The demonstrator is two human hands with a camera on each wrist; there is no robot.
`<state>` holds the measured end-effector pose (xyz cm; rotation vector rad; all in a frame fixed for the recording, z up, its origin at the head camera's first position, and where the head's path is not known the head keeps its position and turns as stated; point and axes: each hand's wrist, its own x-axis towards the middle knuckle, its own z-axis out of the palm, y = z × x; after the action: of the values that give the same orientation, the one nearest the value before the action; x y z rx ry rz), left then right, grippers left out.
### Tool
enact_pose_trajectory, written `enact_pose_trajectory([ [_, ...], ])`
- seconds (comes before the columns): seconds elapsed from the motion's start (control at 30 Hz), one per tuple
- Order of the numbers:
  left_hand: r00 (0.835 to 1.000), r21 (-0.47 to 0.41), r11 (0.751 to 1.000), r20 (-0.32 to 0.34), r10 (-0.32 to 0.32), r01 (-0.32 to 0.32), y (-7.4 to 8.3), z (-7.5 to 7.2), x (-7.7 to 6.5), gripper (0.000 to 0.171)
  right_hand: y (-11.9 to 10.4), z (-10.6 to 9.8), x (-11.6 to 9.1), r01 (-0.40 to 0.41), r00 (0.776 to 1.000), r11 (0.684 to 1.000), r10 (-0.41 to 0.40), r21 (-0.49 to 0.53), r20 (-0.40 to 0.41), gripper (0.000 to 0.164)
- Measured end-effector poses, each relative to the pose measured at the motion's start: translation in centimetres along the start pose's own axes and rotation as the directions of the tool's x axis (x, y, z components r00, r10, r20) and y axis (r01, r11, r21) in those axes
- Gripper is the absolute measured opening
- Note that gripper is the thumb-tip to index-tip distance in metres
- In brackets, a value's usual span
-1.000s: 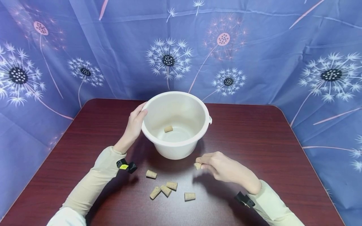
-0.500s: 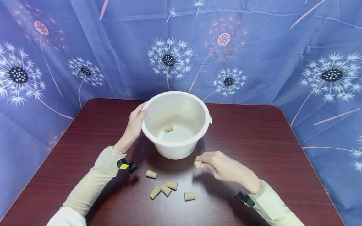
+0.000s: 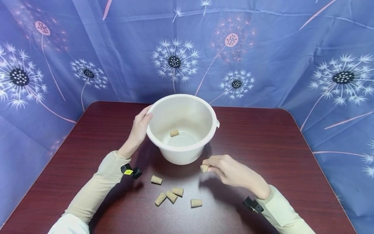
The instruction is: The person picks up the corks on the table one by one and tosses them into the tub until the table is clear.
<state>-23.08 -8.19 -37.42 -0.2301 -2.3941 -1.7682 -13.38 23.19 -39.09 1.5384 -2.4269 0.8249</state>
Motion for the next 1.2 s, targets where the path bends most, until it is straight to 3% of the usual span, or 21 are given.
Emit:
enact_pose_trajectory([
  [0.4, 1.000, -0.005, 1.000, 0.001, -0.015, 0.015, -0.2, 0.0, -0.1, 0.043, -0.5, -0.5, 0.1, -0.006, 1.000, 1.000, 0.006, -0.008, -0.025, 0.020],
  [0.73, 1.000, 0.014, 1.000, -0.005, -0.004, 0.004, 0.0, 0.0, -0.1, 0.043, -0.8, -0.7, 0.0, -0.067, 0.998, 0.996, 0.066, -0.055, -0.024, 0.015],
  [1.2, 1.000, 0.019, 1.000, -0.009, -0.001, 0.001, 0.1, 0.0, -0.1, 0.044, -1.4, -1.0, 0.2, -0.036, 0.998, 0.998, 0.033, -0.056, -0.052, 0.017],
])
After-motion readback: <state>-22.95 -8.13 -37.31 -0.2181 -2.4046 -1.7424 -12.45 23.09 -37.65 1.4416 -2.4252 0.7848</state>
